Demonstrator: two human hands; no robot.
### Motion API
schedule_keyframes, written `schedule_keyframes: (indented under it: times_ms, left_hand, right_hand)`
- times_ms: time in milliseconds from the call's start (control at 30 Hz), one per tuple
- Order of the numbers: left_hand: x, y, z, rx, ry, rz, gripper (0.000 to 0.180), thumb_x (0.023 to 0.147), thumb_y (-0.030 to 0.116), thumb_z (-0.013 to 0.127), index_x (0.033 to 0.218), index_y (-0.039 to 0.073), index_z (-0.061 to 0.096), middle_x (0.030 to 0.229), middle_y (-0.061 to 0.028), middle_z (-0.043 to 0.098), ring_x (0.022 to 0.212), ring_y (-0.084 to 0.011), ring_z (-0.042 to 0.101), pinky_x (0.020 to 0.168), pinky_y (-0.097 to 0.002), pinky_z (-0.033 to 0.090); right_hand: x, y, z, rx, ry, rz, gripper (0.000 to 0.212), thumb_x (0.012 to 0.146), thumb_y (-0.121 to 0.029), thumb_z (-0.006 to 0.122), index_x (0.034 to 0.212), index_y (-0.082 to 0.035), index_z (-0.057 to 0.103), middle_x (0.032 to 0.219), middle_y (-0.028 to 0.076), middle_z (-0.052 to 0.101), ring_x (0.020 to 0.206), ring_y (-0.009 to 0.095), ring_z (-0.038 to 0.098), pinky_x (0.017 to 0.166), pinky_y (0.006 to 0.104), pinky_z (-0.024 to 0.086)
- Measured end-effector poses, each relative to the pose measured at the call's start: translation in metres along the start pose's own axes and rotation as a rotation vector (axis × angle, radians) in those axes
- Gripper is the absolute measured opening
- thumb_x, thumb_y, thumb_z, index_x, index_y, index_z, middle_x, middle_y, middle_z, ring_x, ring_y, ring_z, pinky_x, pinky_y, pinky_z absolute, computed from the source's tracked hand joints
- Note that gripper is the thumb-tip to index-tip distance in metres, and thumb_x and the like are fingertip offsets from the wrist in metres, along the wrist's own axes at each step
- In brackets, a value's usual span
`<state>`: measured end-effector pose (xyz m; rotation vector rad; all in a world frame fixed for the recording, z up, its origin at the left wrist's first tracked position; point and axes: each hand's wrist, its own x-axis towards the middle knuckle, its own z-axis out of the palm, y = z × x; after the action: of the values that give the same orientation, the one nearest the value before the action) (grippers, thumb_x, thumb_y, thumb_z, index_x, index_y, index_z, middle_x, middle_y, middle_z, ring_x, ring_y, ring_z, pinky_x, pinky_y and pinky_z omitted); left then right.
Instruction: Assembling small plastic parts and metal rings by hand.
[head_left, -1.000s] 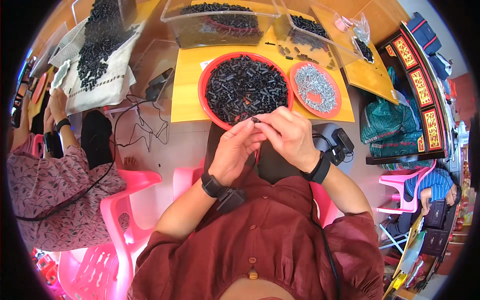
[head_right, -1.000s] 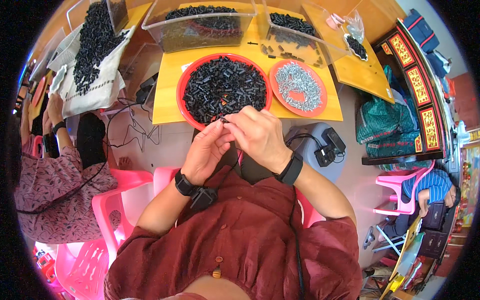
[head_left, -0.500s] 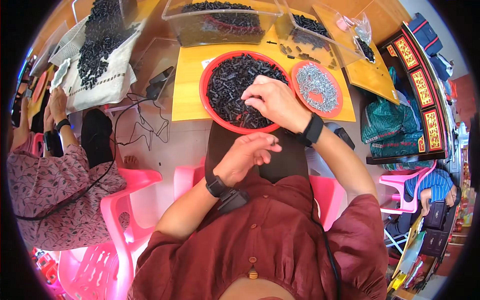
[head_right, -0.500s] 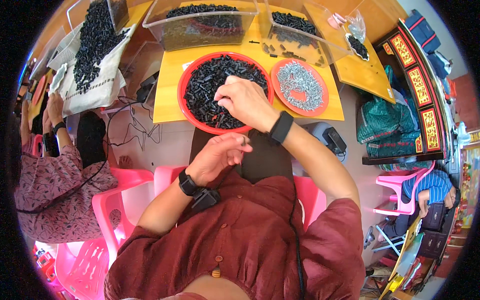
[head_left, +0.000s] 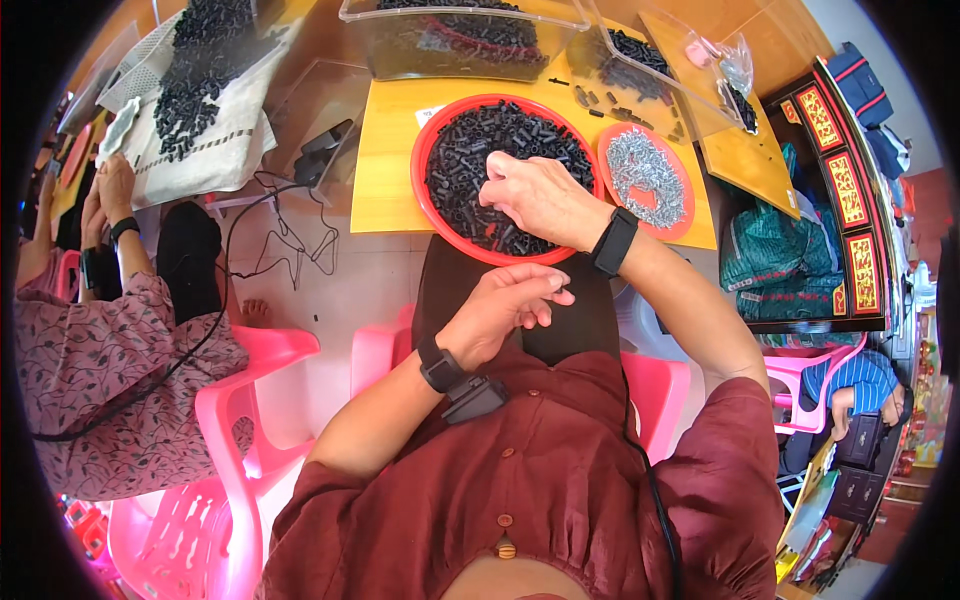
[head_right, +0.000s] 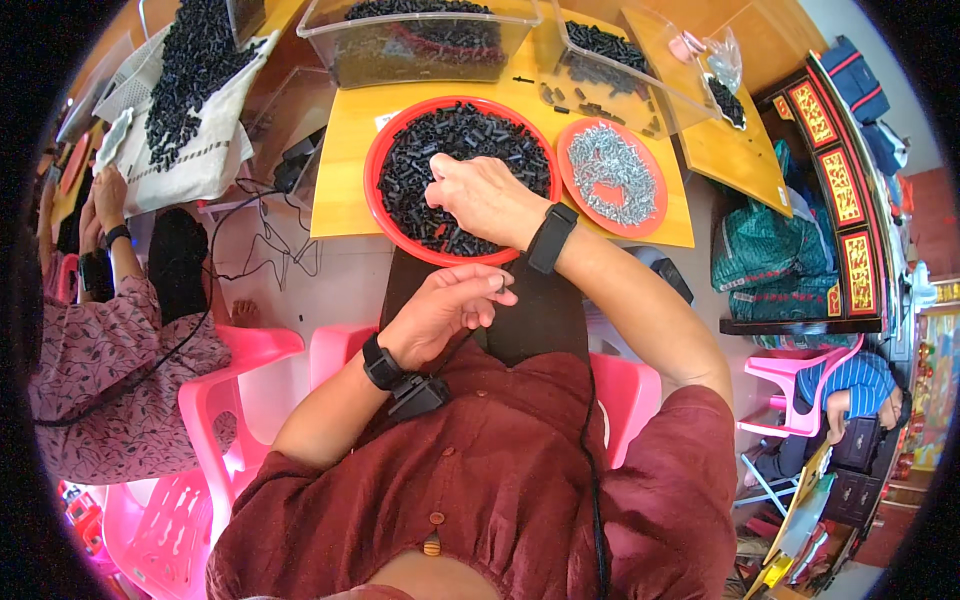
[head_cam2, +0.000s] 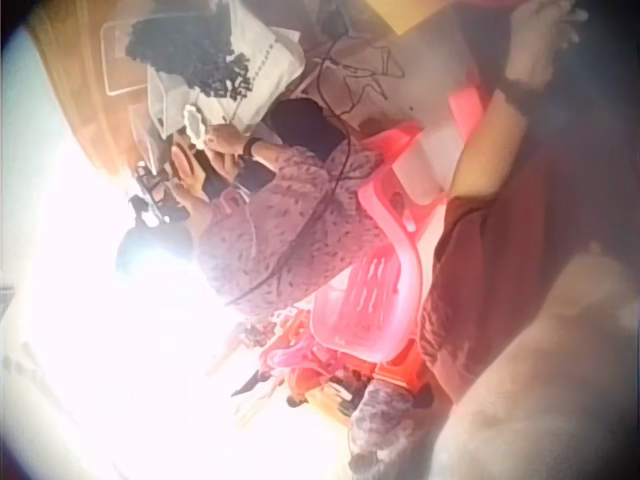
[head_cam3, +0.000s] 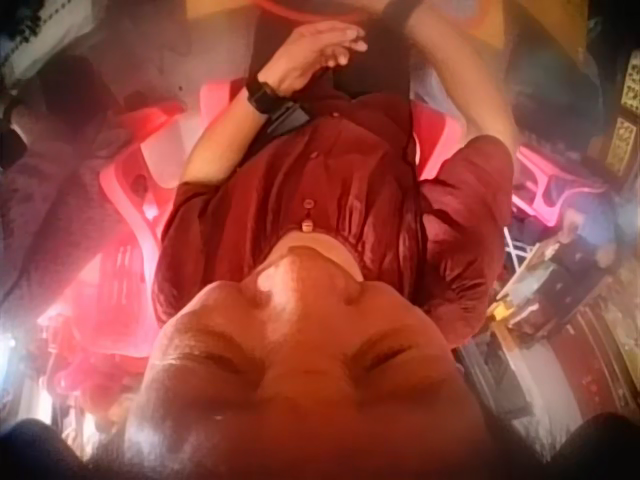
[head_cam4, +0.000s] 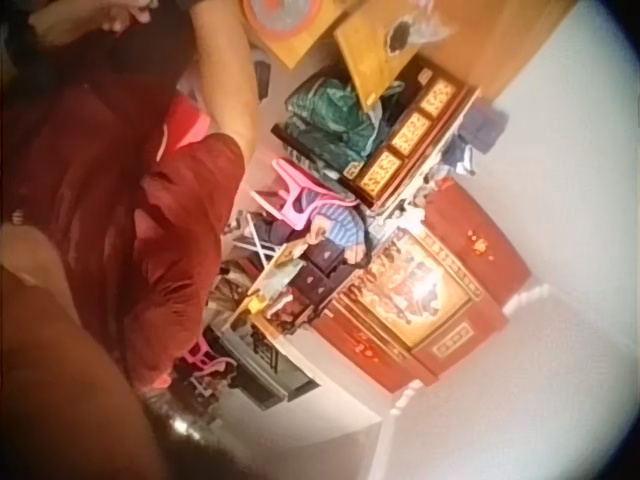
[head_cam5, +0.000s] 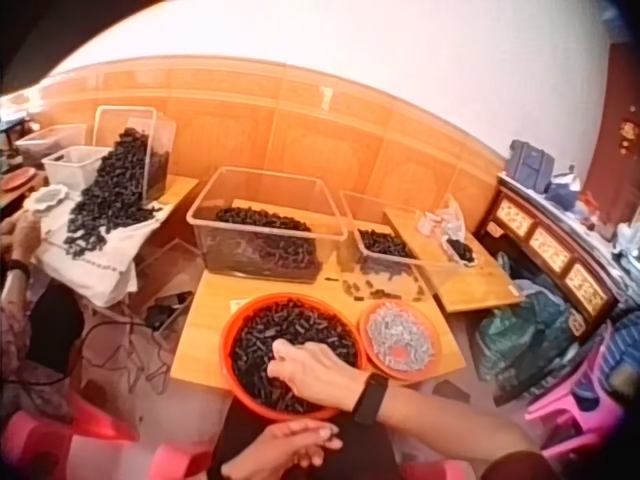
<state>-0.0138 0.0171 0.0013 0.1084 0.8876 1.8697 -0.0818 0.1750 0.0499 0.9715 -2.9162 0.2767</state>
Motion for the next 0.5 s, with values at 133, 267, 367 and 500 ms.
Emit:
schedule_keyframes:
  times_ms: [133, 267, 367, 500]
  left_hand:
    - [0.0008, -0.0002, 0.0001, 0.007, -0.001, -0.002, 0.024, 0.092, 0.021, 0.063, 0.108, 0.004, 0.065, 0.094, -0.0068, 0.070, 0.062, -0.0047, 0.056, 0.056, -0.0161, 0.042]
    - [-0.0006, 0.0012, 0.0027, 0.012, 0.014, -0.003, 0.022, 0.091, 0.021, 0.063, 0.106, 0.005, 0.066, 0.093, -0.0066, 0.070, 0.061, -0.0044, 0.056, 0.055, -0.0162, 0.041]
    - [-0.0009, 0.0013, 0.0027, 0.009, 0.018, 0.001, 0.021, 0.091, 0.021, 0.063, 0.105, 0.005, 0.066, 0.093, -0.0066, 0.071, 0.061, -0.0039, 0.056, 0.054, -0.0162, 0.040]
    - [-0.0008, 0.0017, 0.0032, 0.012, 0.021, -0.005, 0.021, 0.091, 0.021, 0.063, 0.105, 0.005, 0.066, 0.093, -0.0066, 0.071, 0.061, -0.0038, 0.056, 0.054, -0.0161, 0.040]
  right_hand:
    - [0.0020, 0.0066, 0.0006, 0.091, 0.022, 0.011, 0.011, 0.076, -0.004, 0.068, 0.087, -0.006, 0.067, 0.087, 0.011, 0.054, 0.071, 0.032, 0.060, 0.060, 0.0413, 0.048]
    - [0.0033, 0.0098, 0.0006, 0.125, 0.033, -0.023, 0.006, 0.076, -0.007, 0.064, 0.081, -0.006, 0.066, 0.086, 0.013, 0.055, 0.071, 0.033, 0.060, 0.060, 0.0438, 0.048]
    - [0.0033, 0.0083, 0.0005, 0.068, -0.024, 0.014, 0.009, 0.076, -0.006, 0.069, 0.084, -0.006, 0.065, 0.085, 0.010, 0.055, 0.073, 0.031, 0.061, 0.062, 0.0422, 0.048]
    - [0.0032, 0.0083, 0.0037, 0.057, -0.003, -0.015, 0.007, 0.076, -0.007, 0.068, 0.081, -0.006, 0.063, 0.085, 0.011, 0.054, 0.072, 0.032, 0.060, 0.061, 0.0430, 0.047]
